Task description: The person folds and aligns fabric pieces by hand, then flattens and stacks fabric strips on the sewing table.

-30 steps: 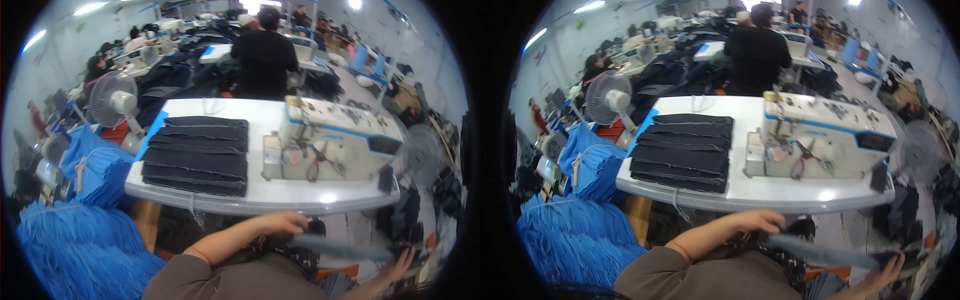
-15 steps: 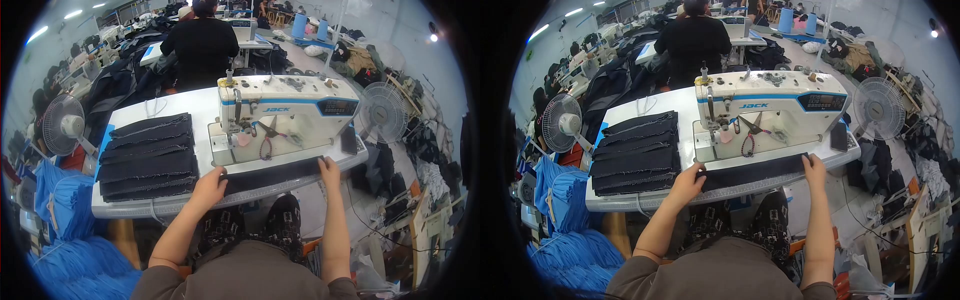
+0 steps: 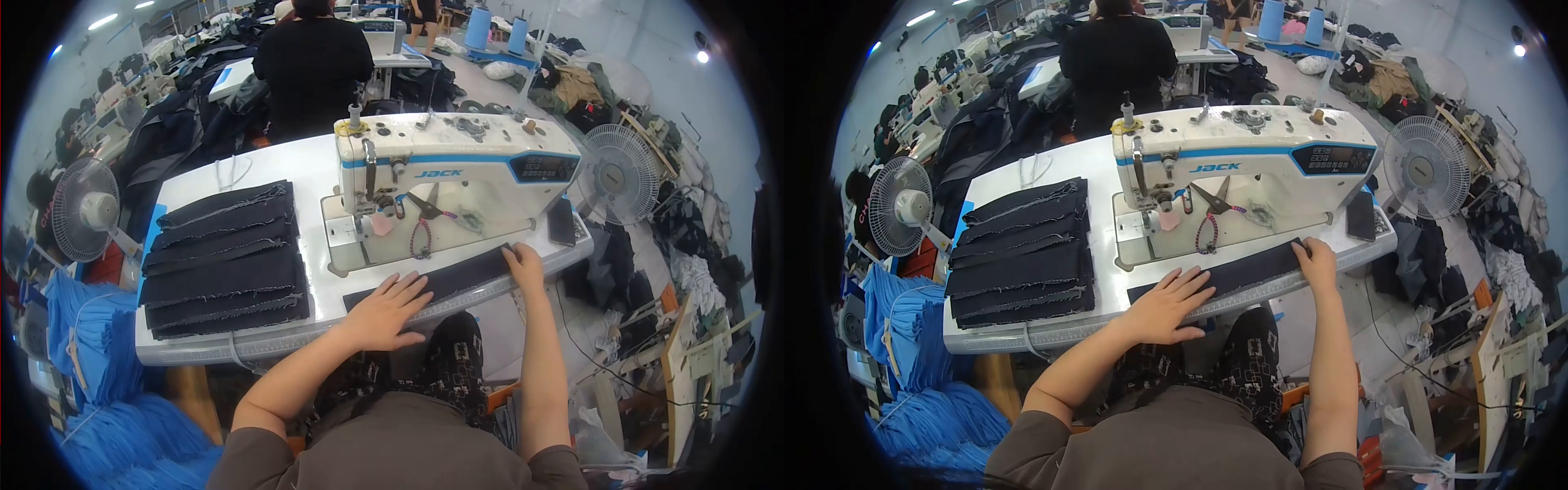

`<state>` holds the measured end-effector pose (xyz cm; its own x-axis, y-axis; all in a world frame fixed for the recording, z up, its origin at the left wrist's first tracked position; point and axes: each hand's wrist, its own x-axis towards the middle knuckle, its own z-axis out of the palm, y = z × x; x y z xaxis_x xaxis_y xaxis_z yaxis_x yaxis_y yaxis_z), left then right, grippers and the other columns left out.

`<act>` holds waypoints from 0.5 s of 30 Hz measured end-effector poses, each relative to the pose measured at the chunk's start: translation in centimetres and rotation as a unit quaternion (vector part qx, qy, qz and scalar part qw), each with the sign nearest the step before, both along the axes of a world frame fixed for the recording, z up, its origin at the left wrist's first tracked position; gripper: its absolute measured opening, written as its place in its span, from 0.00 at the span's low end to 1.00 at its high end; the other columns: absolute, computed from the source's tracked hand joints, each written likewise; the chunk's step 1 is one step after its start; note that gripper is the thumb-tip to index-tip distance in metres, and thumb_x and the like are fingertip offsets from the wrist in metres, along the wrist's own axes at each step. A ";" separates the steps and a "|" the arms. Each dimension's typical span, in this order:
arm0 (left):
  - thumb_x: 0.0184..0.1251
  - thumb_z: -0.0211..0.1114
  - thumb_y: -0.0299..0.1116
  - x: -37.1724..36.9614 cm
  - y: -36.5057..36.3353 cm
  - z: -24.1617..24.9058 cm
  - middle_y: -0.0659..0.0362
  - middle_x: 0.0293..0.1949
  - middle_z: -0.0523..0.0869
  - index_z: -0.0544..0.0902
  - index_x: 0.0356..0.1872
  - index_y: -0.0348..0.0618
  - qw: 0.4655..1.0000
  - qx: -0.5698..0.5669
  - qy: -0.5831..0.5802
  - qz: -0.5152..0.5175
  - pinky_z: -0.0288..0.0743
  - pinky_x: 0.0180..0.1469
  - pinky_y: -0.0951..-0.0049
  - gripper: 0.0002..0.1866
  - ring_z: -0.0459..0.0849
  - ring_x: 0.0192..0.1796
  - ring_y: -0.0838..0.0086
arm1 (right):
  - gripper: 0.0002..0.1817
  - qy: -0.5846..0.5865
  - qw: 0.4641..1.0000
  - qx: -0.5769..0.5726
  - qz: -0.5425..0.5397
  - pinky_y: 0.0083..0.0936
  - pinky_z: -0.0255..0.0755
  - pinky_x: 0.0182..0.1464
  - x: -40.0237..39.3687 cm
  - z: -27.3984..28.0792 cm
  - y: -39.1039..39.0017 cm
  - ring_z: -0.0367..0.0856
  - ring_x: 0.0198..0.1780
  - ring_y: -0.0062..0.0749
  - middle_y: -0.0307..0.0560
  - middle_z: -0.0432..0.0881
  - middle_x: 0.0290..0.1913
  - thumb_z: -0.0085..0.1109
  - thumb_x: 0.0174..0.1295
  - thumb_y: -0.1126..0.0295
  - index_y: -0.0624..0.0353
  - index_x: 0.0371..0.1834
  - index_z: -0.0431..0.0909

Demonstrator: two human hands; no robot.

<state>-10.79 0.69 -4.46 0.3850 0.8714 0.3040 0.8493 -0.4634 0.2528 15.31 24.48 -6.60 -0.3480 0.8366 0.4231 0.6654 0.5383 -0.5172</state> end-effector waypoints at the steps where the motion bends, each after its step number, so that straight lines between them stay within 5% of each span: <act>1: 0.62 0.59 0.56 0.0 -0.1 0.0 0.44 0.69 0.63 0.68 0.65 0.37 1.000 -0.001 -0.002 -0.001 0.47 0.74 0.53 0.38 0.55 0.74 0.53 | 0.18 -0.016 1.000 0.003 0.012 0.38 0.65 0.31 0.1 0.1 0.1 0.73 0.28 0.50 0.54 0.74 0.23 0.62 0.57 0.58 0.64 0.24 0.73; 15: 0.59 0.59 0.60 1.2 -0.8 0.4 0.43 0.70 0.61 0.67 0.65 0.37 0.999 -0.018 0.037 -0.025 0.43 0.74 0.48 0.41 0.55 0.74 0.52 | 0.14 -0.029 0.988 0.149 0.021 0.37 0.62 0.37 0.3 -1.3 0.8 0.71 0.33 0.42 0.43 0.72 0.25 0.65 0.54 0.61 0.58 0.22 0.74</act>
